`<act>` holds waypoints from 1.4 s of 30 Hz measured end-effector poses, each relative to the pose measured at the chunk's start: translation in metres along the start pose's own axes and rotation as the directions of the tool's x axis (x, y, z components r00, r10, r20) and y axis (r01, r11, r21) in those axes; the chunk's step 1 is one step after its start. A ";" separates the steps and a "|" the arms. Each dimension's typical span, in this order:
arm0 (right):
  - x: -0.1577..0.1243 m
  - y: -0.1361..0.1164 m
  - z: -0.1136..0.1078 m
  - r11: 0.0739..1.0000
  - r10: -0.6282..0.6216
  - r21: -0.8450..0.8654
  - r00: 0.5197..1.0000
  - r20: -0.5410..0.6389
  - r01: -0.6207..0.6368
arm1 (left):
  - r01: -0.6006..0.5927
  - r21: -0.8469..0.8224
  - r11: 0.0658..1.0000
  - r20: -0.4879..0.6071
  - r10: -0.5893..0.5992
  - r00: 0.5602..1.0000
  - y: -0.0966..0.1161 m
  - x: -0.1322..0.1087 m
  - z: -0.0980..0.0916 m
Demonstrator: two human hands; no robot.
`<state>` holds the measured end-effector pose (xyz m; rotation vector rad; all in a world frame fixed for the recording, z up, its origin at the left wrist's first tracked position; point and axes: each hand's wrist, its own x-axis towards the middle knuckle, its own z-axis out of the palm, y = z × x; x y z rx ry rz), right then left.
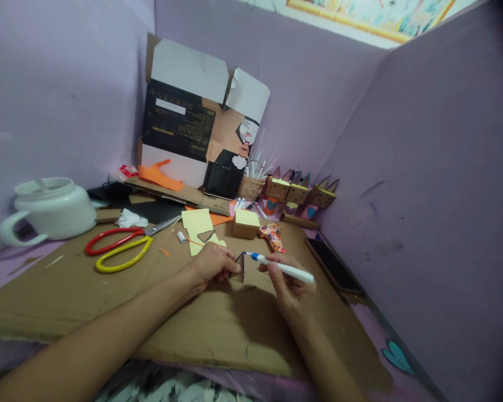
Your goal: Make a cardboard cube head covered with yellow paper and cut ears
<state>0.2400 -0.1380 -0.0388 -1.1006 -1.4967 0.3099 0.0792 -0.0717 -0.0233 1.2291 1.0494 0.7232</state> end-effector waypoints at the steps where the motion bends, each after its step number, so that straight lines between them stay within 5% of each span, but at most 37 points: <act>1: 0.000 0.002 0.000 1.000 -0.003 -0.002 1.000 0.013 0.003 | 0.000 -0.001 1.000 0.001 0.000 1.000 0.000 0.000 0.000; 15: 0.001 -0.005 0.001 0.998 0.027 -0.052 1.000 -0.017 -0.028 | 0.007 -0.006 1.000 -0.003 -0.007 1.000 -0.001 0.001 0.000; 31: 0.001 -0.010 -0.005 0.978 -0.021 -0.204 0.992 0.123 0.046 | 0.005 -0.029 1.000 -0.015 -0.006 1.000 -0.001 0.001 0.000; 42: -0.001 -0.005 -0.003 1.000 0.019 -0.024 1.000 -0.007 -0.019 | 0.008 -0.012 1.000 -0.008 -0.008 1.000 0.000 0.000 0.000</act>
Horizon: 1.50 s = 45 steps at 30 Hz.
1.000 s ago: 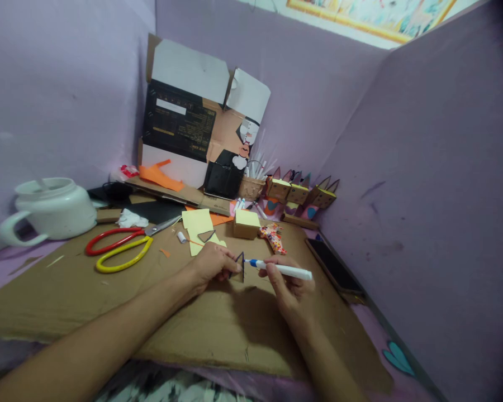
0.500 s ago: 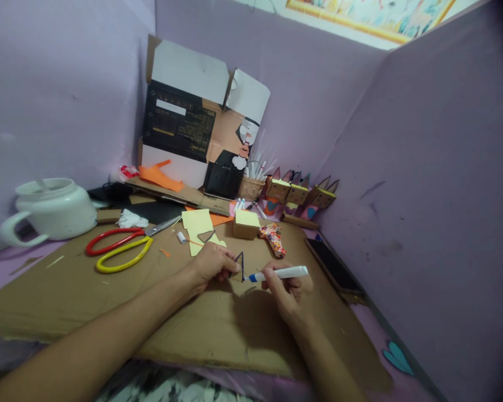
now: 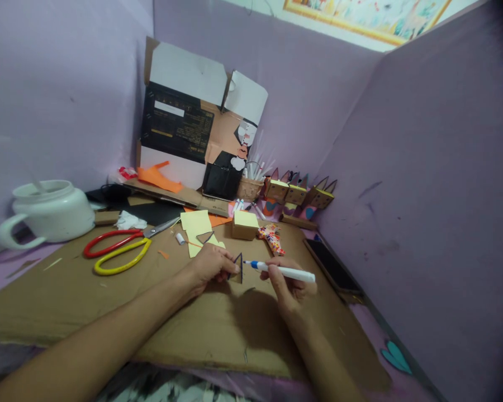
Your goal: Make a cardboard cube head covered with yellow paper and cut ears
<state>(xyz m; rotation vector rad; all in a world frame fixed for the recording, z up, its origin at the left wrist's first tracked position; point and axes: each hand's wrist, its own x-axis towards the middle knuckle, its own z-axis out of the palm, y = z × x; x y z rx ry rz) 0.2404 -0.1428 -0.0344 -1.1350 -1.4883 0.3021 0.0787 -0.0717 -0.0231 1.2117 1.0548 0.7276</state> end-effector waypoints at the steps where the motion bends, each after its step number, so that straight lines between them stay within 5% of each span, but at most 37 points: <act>1: 0.000 0.001 0.000 1.000 -0.013 0.006 1.000 0.008 0.013 | 0.003 0.003 1.000 -0.001 -0.003 1.000 0.000 0.000 0.000; 23: 0.002 0.007 0.002 0.994 -0.089 -0.057 0.995 0.047 0.092 | 0.012 0.004 1.000 0.000 -0.012 1.000 -0.002 0.003 -0.001; 45: 0.001 -0.004 0.002 0.999 0.012 -0.036 0.999 0.047 -0.011 | 0.011 0.016 1.000 -0.010 -0.011 1.000 -0.001 0.002 0.000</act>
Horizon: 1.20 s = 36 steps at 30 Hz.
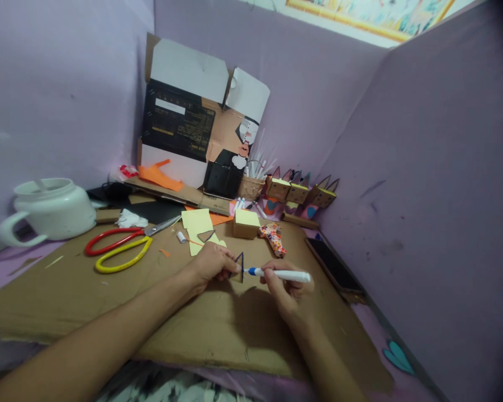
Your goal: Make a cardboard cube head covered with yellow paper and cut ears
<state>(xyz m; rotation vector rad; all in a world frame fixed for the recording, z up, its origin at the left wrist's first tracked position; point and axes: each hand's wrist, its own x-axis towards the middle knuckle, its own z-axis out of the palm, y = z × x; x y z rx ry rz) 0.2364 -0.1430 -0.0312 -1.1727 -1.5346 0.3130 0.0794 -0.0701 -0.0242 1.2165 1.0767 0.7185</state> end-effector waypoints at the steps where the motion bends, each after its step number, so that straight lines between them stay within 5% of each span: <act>1: 0.000 0.000 0.000 1.000 -0.006 -0.008 1.000 0.003 0.006 | 0.000 0.000 1.000 -0.001 0.000 1.000 0.000 0.000 0.000; 14: 0.000 0.006 -0.003 0.997 -0.060 -0.043 0.990 0.131 0.067 | -0.020 -0.021 1.000 0.001 0.020 1.000 0.001 -0.001 0.000; 21: -0.001 0.004 -0.004 1.000 -0.027 0.004 1.000 -0.016 0.027 | -0.011 -0.014 1.000 0.006 0.011 1.000 0.002 -0.002 0.000; 28: 0.000 0.006 -0.003 0.997 -0.067 -0.019 0.988 0.138 0.070 | -0.022 -0.015 1.000 0.011 0.022 1.000 0.003 -0.004 0.000; 36: 0.000 0.000 -0.003 0.998 -0.005 0.058 0.997 -0.082 0.010 | -0.021 0.001 1.000 0.026 0.021 0.999 0.004 -0.005 0.000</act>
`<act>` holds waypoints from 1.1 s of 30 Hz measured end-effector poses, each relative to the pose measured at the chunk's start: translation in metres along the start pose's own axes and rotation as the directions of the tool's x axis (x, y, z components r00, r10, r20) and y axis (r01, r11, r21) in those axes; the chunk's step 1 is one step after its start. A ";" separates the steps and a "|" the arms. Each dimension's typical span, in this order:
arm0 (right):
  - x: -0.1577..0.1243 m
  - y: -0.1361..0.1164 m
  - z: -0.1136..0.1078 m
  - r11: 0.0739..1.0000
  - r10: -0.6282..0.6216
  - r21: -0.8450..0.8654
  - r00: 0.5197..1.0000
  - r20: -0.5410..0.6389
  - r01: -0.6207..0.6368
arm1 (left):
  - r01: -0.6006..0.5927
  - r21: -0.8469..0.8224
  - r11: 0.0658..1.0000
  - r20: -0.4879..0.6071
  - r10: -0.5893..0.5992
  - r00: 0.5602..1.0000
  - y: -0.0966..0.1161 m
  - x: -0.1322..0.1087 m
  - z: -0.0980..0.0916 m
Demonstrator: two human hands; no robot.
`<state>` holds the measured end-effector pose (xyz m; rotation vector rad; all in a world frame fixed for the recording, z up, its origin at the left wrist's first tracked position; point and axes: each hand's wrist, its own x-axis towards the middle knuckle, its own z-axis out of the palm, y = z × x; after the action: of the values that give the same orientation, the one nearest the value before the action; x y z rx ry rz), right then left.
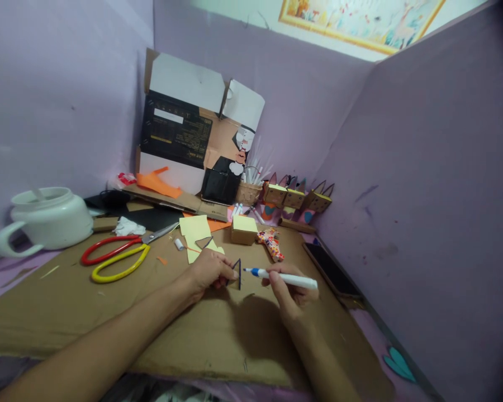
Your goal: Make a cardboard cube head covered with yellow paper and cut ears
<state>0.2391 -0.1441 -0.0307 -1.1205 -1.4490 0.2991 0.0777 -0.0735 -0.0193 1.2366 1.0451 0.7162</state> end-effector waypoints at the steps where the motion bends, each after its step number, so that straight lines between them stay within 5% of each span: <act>1: 0.001 -0.001 0.000 1.000 -0.017 -0.009 1.000 -0.001 0.017 | 0.003 0.003 1.000 0.002 -0.003 1.000 0.000 0.000 0.000; 7: 0.003 0.001 -0.002 0.991 -0.091 -0.092 0.993 0.078 0.098 | 0.013 0.009 1.000 -0.003 -0.013 1.000 -0.002 0.002 0.000; 12: 0.002 0.006 -0.001 0.996 -0.040 -0.078 0.993 0.108 0.049 | 0.014 0.003 1.000 -0.015 -0.014 1.000 -0.002 0.003 0.000; 33: 0.001 0.003 0.001 0.999 0.039 -0.011 0.998 0.040 -0.039 | 0.020 -0.008 1.000 -0.018 -0.021 1.000 -0.002 0.002 0.000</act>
<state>0.2401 -0.1414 -0.0322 -1.1578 -1.4666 0.3443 0.0785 -0.0720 -0.0213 1.2126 1.0676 0.7167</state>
